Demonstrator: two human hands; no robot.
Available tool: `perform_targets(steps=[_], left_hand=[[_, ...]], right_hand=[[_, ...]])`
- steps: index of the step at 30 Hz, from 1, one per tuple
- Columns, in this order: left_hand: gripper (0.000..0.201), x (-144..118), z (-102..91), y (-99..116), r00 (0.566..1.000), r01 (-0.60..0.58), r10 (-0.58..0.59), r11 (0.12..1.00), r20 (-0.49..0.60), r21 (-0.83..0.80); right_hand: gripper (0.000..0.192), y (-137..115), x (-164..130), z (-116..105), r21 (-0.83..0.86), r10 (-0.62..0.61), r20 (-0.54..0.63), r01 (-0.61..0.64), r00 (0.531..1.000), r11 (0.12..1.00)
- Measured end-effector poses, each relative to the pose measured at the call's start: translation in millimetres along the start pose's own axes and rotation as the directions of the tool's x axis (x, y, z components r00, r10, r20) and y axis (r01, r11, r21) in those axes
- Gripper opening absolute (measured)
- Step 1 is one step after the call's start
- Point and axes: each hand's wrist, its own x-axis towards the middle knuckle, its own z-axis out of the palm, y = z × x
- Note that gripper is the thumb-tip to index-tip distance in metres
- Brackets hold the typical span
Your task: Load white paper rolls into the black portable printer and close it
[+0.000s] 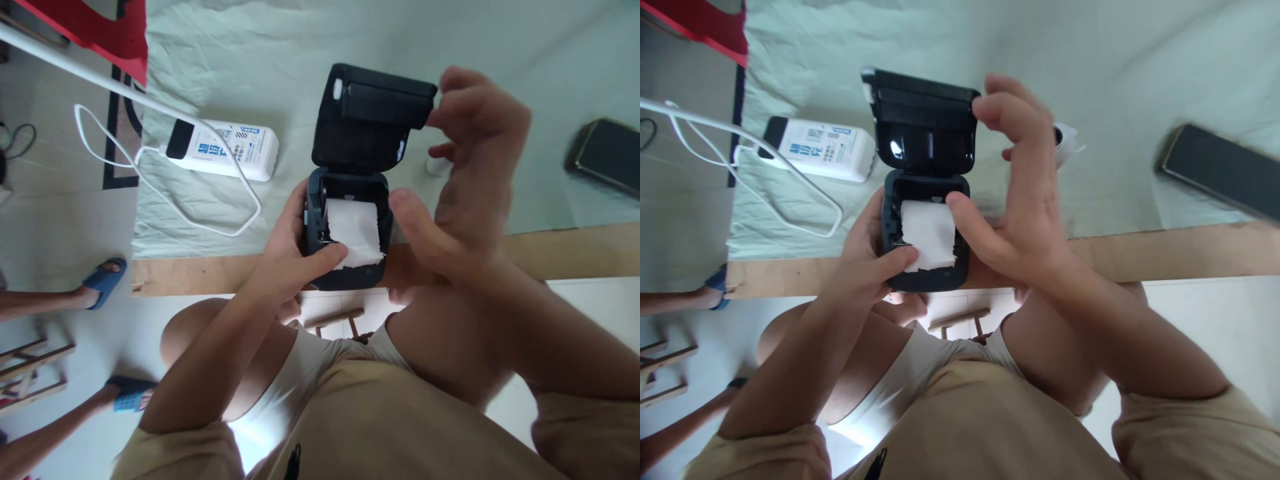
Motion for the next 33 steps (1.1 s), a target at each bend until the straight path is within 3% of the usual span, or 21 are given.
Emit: perform_targets(steps=[2,6,8,11,15,23,29,33], left_hand=[[0.073,0.1,-0.6,-0.9,1.0,-0.016,0.016,1.0,-0.008,0.009],[0.074,-0.3,0.3,-0.5,0.999,-0.007,0.007,1.0,-0.048,0.015],[0.074,-1.0,1.9,0.4,0.999,-0.001,0.0,1.0,-0.048,-0.012],[0.068,-1.5,4.2,1.1,0.999,0.0,-0.003,0.998,-0.041,-0.069],[0.057,1.2,4.2,0.2,0.999,0.023,-0.025,0.998,-0.034,-0.062],[0.045,8.2,1.8,-3.0,0.998,-0.028,0.023,0.996,-0.05,-0.09],[0.036,11.3,9.8,0.4,0.988,0.028,-0.045,0.993,-0.145,-0.115],[0.033,11.1,7.8,-0.2,0.977,0.039,-0.068,0.989,-0.201,-0.145]], right_hand=[[0.046,3.1,-1.9,1.2,0.11,0.07,0.036,-0.074,0.997,0.991],[0.03,6.7,-3.8,-1.4,0.283,0.122,-0.028,-0.109,0.992,0.953],[0.026,7.0,-3.6,-4.0,0.217,0.091,0.088,-0.108,0.992,0.97],[0.035,9.8,-4.1,-4.5,0.12,0.016,0.314,-0.057,0.949,0.991],[0.049,20.9,-6.4,1.3,0.072,0.027,0.439,-0.065,0.898,0.995],[0.055,30.3,-6.5,2.6,0.053,0.033,0.457,-0.064,0.889,0.997],[0.04,14.9,-2.5,-6.0,-0.013,-0.031,0.346,0.038,0.938,0.999],[0.05,8.5,-0.1,-10.2,-0.003,-0.126,0.343,0.135,0.931,0.991]])
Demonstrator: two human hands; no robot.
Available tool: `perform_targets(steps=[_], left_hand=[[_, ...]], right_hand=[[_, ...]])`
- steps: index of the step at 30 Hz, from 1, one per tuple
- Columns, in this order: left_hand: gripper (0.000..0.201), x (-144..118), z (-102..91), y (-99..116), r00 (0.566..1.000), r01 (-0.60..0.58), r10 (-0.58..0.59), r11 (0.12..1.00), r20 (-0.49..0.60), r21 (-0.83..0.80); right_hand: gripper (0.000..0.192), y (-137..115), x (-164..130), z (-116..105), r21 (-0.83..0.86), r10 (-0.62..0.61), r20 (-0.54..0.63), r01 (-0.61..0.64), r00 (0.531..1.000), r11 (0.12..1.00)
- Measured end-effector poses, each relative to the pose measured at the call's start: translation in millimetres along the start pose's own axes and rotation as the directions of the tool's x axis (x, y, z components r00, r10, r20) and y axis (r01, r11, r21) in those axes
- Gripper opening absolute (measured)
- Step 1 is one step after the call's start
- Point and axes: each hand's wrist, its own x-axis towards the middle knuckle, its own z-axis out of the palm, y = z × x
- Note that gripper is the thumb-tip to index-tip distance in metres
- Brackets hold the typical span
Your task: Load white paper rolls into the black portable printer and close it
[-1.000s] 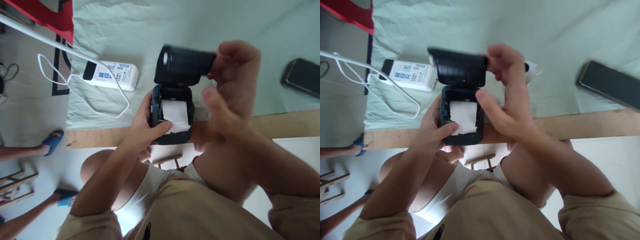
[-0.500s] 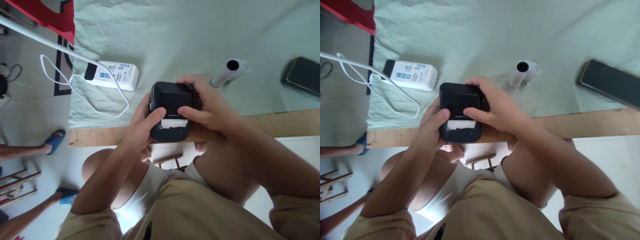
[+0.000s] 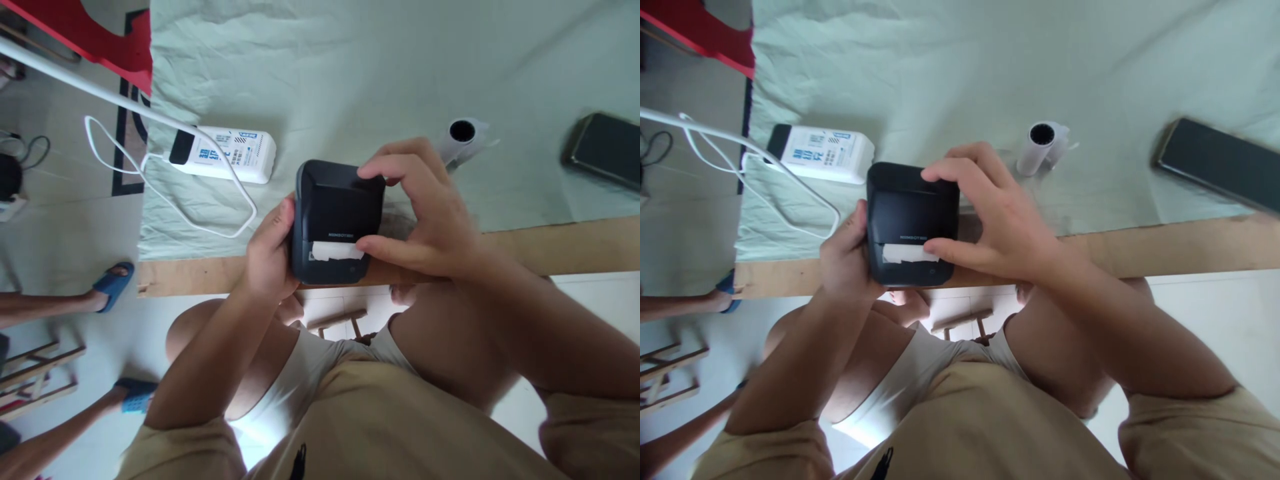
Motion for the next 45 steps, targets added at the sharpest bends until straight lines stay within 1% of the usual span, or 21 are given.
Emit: perform_targets(steps=[4,7,10,12,13,15,16,18,20,22,25,29,31,33,35,37,39,40,42,43,45], left_hand=[[0.026,0.7,-2.8,-1.4,0.995,-0.036,0.033,0.999,-0.098,-0.033],[0.027,0.7,2.4,1.6,0.991,0.016,-0.025,0.998,-0.129,-0.064],[0.031,0.5,10.5,6.6,0.989,0.08,-0.091,0.993,-0.118,-0.092],[0.042,0.7,13.5,8.7,0.993,0.092,-0.098,0.992,-0.072,-0.084],[0.049,0.9,13.7,8.9,0.994,0.096,-0.099,0.993,-0.038,-0.072],[0.059,1.1,11.6,7.5,0.996,0.082,-0.081,0.996,0.023,-0.047],[0.059,1.0,9.6,6.1,0.997,0.061,-0.059,0.997,0.045,-0.038],[0.051,0.1,4.9,3.0,0.997,-0.002,0.003,1.0,0.075,-0.022],[0.041,-2.2,0.9,0.8,0.993,-0.057,0.056,0.998,0.099,0.008],[0.039,-5.4,-0.9,0.6,0.989,-0.069,0.061,0.996,0.132,0.054],[0.043,-9.5,-0.3,3.6,0.983,-0.042,0.022,0.994,0.181,0.104],[0.044,-10.2,0.7,7.5,0.977,-0.025,-0.003,0.991,0.214,0.131],[0.047,-9.4,0.8,8.0,0.978,-0.013,-0.015,0.991,0.209,0.133],[0.047,-8.5,1.2,7.7,0.983,0.0,-0.021,0.994,0.182,0.113],[0.041,-7.4,1.7,7.0,0.99,0.0,-0.01,0.997,0.138,0.072],[0.037,-5.9,1.9,6.2,0.994,0.014,-0.019,0.999,0.111,0.047],[0.036,-4.0,1.5,5.5,0.993,0.035,-0.037,0.999,0.11,0.024],[0.036,-3.0,1.1,5.1,0.993,0.044,-0.046,0.999,0.112,0.013],[0.034,-1.5,0.1,4.2,0.993,0.048,-0.047,0.999,0.106,-0.013],[0.033,-1.1,-0.3,3.7,0.994,0.043,-0.041,0.999,0.1,-0.021],[0.032,-1.0,-0.5,3.0,0.995,0.035,-0.033,0.999,0.092,-0.021]], right_hand=[[0.051,-0.6,1.7,-1.8,-0.074,-0.02,0.004,0.02,1.0,0.997],[0.042,-3.6,4.3,-2.9,-0.225,-0.111,-0.115,0.083,0.987,0.971],[0.024,-11.1,5.7,-2.8,-0.295,-0.225,-0.237,0.151,0.945,0.944],[0.009,-17.2,4.9,-1.1,-0.278,-0.161,-0.31,0.072,0.937,0.958],[0.004,-19.8,4.3,0.2,-0.237,-0.077,-0.344,-0.007,0.936,0.972],[0.005,-22.9,3.5,3.5,-0.09,0.096,-0.409,-0.145,0.908,0.985],[0.006,-23.1,3.7,5.1,-0.007,0.154,-0.431,-0.173,0.889,0.985],[0.004,-21.2,5.1,7.8,0.093,0.163,-0.451,-0.135,0.877,0.986],[0.007,-17.6,7.0,9.0,0.043,0.097,-0.411,-0.087,0.906,0.995],[0.008,-14.4,8.0,8.7,-0.111,0.02,-0.309,-0.057,0.951,0.992],[0.007,-12.6,7.3,7.0,-0.293,0.045,-0.118,-0.078,0.992,0.953],[0.034,-15.1,8.0,1.5,-0.275,0.168,0.126,-0.128,0.978,0.953],[0.039,-17.8,9.9,-4.1,-0.225,0.175,0.178,-0.133,0.968,0.965],[0.039,-19.8,11.7,-10.8,-0.138,0.173,0.171,-0.15,0.97,0.979],[0.039,-18.5,12.0,-15.8,0.046,0.196,0.102,-0.201,0.975,0.978],[0.034,-12.3,10.7,-16.0,0.308,0.26,-0.042,-0.235,0.965,0.922],[0.024,-2.7,8.9,-11.3,0.472,0.368,-0.145,-0.263,0.918,0.841],[0.018,2.1,8.1,-8.0,0.468,0.416,-0.165,-0.301,0.894,0.831],[0.011,8.9,6.8,-2.6,0.301,0.453,-0.148,-0.396,0.879,0.868],[0.011,10.5,6.2,-1.2,0.178,0.437,-0.135,-0.412,0.889,0.894],[0.012,10.9,4.9,-1.4,-0.026,0.364,-0.103,-0.368,0.926,0.929]])
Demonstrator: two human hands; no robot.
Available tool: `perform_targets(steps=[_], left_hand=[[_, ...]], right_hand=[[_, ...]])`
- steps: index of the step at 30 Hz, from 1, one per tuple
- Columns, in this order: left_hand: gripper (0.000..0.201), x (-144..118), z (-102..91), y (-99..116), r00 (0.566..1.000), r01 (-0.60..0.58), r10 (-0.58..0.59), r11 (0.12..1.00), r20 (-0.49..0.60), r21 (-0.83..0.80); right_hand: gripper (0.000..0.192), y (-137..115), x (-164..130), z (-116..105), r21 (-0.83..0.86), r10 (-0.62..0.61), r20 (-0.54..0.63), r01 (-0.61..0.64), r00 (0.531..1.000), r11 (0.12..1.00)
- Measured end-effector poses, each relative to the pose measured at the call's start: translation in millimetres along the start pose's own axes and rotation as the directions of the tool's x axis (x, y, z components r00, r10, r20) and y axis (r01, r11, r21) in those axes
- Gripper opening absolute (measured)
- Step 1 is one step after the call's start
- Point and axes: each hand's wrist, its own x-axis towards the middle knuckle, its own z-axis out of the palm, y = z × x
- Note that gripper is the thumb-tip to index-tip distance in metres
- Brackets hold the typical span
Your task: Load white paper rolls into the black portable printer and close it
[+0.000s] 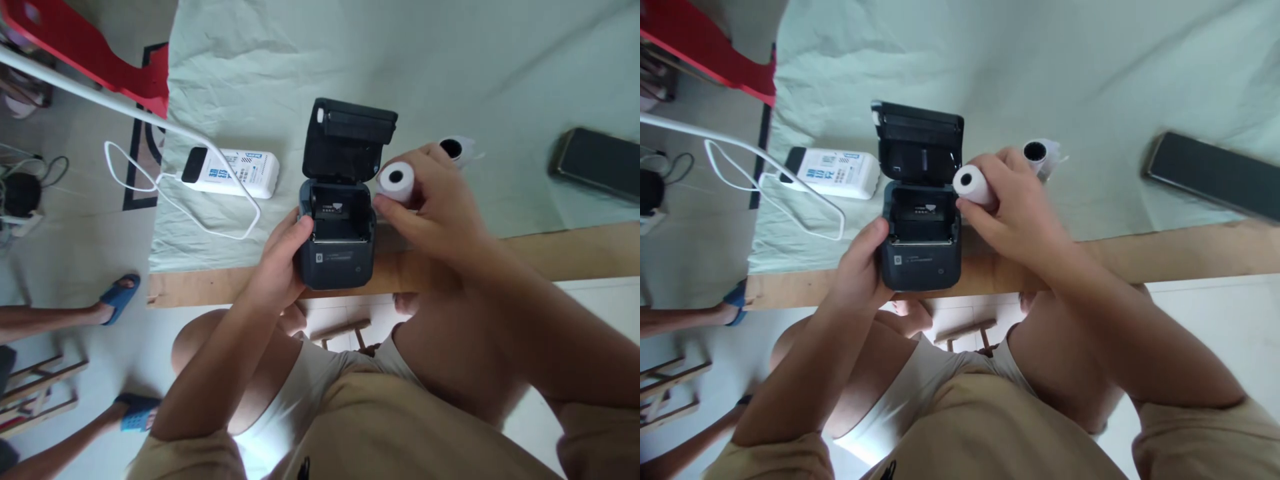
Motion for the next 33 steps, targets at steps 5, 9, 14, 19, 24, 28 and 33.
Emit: perform_targets(steps=[5,9,14,19,24,28,33], left_hand=[[0.036,-1.0,1.9,0.1,1.0,0.011,-0.011,1.0,0.0,0.014],[0.03,0.1,1.7,0.2,1.0,-0.012,0.012,1.0,0.015,-0.019],[0.032,1.1,1.1,0.3,0.999,0.0,0.001,1.0,0.041,-0.026],[0.032,0.5,0.8,0.2,0.998,0.004,-0.001,0.999,0.064,-0.037],[0.024,2.1,-0.6,-2.2,0.999,-0.025,0.026,0.999,0.019,-0.044],[0.025,2.0,1.1,-0.3,1.0,-0.005,0.006,1.0,0.025,-0.025],[0.031,1.1,3.4,3.0,0.999,0.015,-0.014,1.0,0.039,-0.01]], right_hand=[[0.026,7.9,-3.3,0.1,-0.166,-0.079,0.033,0.083,0.996,0.983],[0.037,14.8,-5.2,5.6,-0.239,-0.037,0.083,0.056,0.996,0.97],[0.023,3.1,-4.5,-31.5,-0.295,-0.273,-0.188,0.211,0.943,0.932],[0.057,33.8,6.8,-57.6,-0.349,-0.12,0.0,0.112,0.993,0.93],[0.044,66.5,13.1,-40.7,-0.392,-0.086,0.084,0.112,0.993,0.913],[0.037,52.0,12.7,-42.6,-0.365,-0.04,0.057,0.058,0.998,0.929],[0.045,7.0,5.6,-47.4,-0.02,-0.052,-0.308,0.049,0.95,0.999]])
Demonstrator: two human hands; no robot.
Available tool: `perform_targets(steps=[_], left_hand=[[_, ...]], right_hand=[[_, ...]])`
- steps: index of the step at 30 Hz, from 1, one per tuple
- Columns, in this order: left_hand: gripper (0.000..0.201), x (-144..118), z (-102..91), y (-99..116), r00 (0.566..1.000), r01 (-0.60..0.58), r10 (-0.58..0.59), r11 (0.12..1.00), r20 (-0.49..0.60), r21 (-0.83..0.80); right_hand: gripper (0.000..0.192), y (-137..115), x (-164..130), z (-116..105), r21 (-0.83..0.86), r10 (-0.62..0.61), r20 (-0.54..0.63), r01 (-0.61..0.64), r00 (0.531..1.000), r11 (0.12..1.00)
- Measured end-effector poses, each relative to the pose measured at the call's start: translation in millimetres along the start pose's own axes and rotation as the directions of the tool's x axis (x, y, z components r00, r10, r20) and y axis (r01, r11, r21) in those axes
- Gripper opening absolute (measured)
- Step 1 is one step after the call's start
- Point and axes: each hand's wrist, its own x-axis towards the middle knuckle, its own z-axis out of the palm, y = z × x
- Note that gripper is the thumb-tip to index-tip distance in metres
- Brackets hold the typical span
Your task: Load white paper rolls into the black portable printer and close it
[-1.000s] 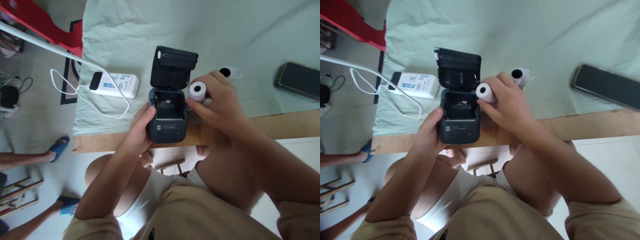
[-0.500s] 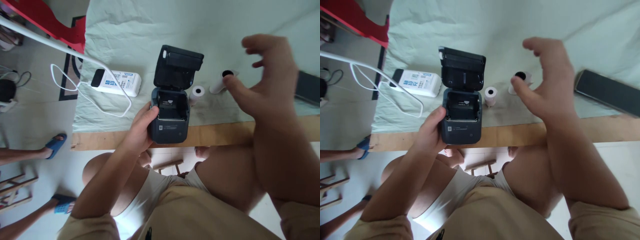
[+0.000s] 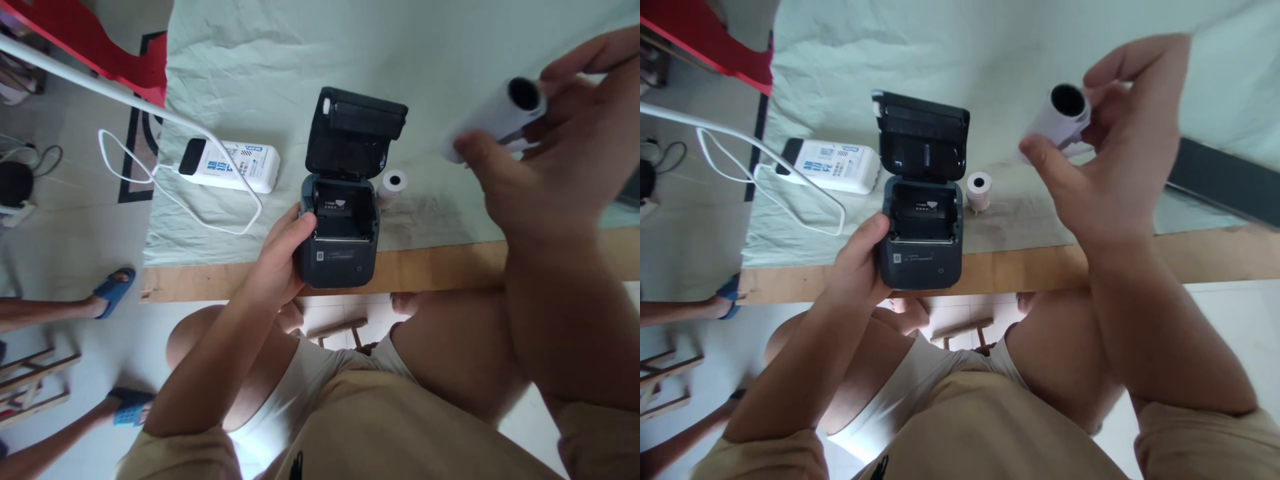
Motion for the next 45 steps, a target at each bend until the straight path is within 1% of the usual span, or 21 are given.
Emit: perform_targets(steps=[1,2,3,4,5,7,8,10,12,13,16,18,23,27,28,30,33,35,40,42,45], left_hand=[[0.031,0.0,0.2,0.2,1.0,0.003,-0.003,1.0,0.006,0.009],[0.031,0.0,0.2,0.2,1.0,0.0,0.0,1.0,0.012,0.013],[0.03,0.0,0.1,-0.1,1.0,-0.01,0.01,1.0,0.013,0.012],[0.029,0.0,-0.2,-0.5,1.0,-0.028,0.028,1.0,0.002,0.011],[0.027,-0.1,-0.6,-1.1,0.999,-0.047,0.047,0.999,-0.013,0.012],[0.025,-0.4,-1.6,-2.2,0.995,-0.09,0.09,0.996,-0.048,0.017],[0.024,-0.6,-2.1,-2.7,0.993,-0.102,0.103,0.995,-0.055,0.02],[0.023,-1.0,-2.8,-3.0,0.993,-0.105,0.105,0.994,-0.045,0.007],[0.023,-1.3,-3.0,-2.7,0.996,-0.084,0.083,0.996,-0.022,-0.012],[0.023,-1.4,-2.9,-2.3,0.997,-0.071,0.071,0.997,-0.01,-0.015],[0.024,-1.9,-2.6,-0.7,0.998,-0.055,0.055,0.998,0.007,-0.008],[0.026,-2.4,-2.4,0.3,0.999,-0.055,0.055,0.999,0.0,0.001],[0.029,-3.9,-1.5,1.5,0.999,-0.037,0.037,0.999,-0.007,0.032],[0.033,-3.3,-0.1,1.7,0.999,-0.049,0.05,0.997,-0.017,0.054],[0.034,-3.2,0.3,1.7,0.998,-0.05,0.052,0.997,-0.019,0.062],[0.036,-3.3,0.9,1.7,0.998,-0.054,0.055,0.996,-0.019,0.074],[0.035,-4.1,0.7,0.8,0.998,-0.059,0.061,0.996,-0.022,0.065],[0.031,-4.5,-0.4,-0.3,0.997,-0.066,0.068,0.996,-0.034,0.054],[0.027,-3.4,-2.2,-2.3,0.996,-0.069,0.071,0.996,-0.045,0.063],[0.027,-2.9,-1.9,-2.1,0.998,-0.057,0.059,0.997,-0.037,0.044],[0.027,-3.0,-1.4,-1.3,0.998,-0.061,0.061,0.998,-0.019,0.002]], right_hand=[[0.042,-9.0,-3.0,1.5,0.051,-0.023,-0.046,0.025,0.999,0.998],[0.039,-17.2,-6.8,4.3,0.062,-0.048,-0.023,0.05,0.999,0.997],[0.036,-24.3,-11.2,8.4,0.036,-0.089,0.035,0.088,0.995,0.995],[0.034,-30.2,-15.9,13.8,0.015,-0.163,0.094,0.162,0.982,0.987],[0.033,-34.8,-20.3,20.2,0.024,-0.256,0.148,0.255,0.955,0.967],[0.033,-40.7,-27.1,34.1,0.087,-0.431,0.141,0.423,0.891,0.902],[0.033,-42.2,-29.0,40.5,0.102,-0.468,0.13,0.458,0.874,0.883],[0.027,-43.4,-29.3,49.9,0.07,-0.43,0.132,0.424,0.893,0.903],[0.016,-43.2,-26.5,54.0,0.012,-0.354,0.161,0.357,0.921,0.934],[0.012,-42.8,-24.9,54.5,0.008,-0.35,0.164,0.354,0.922,0.935],[0.014,-41.5,-22.0,53.3,0.031,-0.402,0.184,0.404,0.897,0.914],[0.015,-41.1,-22.4,52.2,0.044,-0.416,0.205,0.416,0.886,0.908],[0.019,-40.8,-24.1,51.7,0.094,-0.37,0.252,0.358,0.894,0.929],[0.016,-41.7,-22.5,51.1,0.095,-0.361,0.332,0.35,0.871,0.932],[0.015,-42.6,-22.2,50.3,0.085,-0.354,0.339,0.346,0.872,0.934],[0.015,-44.6,-21.7,48.6,0.066,-0.339,0.317,0.336,0.886,0.939],[0.012,-45.3,-21.8,48.1,0.02,-0.334,0.223,0.339,0.916,0.941],[0.011,-42.6,-22.2,50.1,-0.02,-0.336,0.211,0.348,0.918,0.937],[0.017,-35.6,-24.6,53.7,-0.09,-0.375,0.264,0.41,0.889,0.908],[0.019,-36.8,-26.4,52.1,-0.106,-0.395,0.252,0.431,0.884,0.896],[0.015,-40.8,-29.8,48.7,-0.049,-0.474,0.169,0.487,0.864,0.872]])
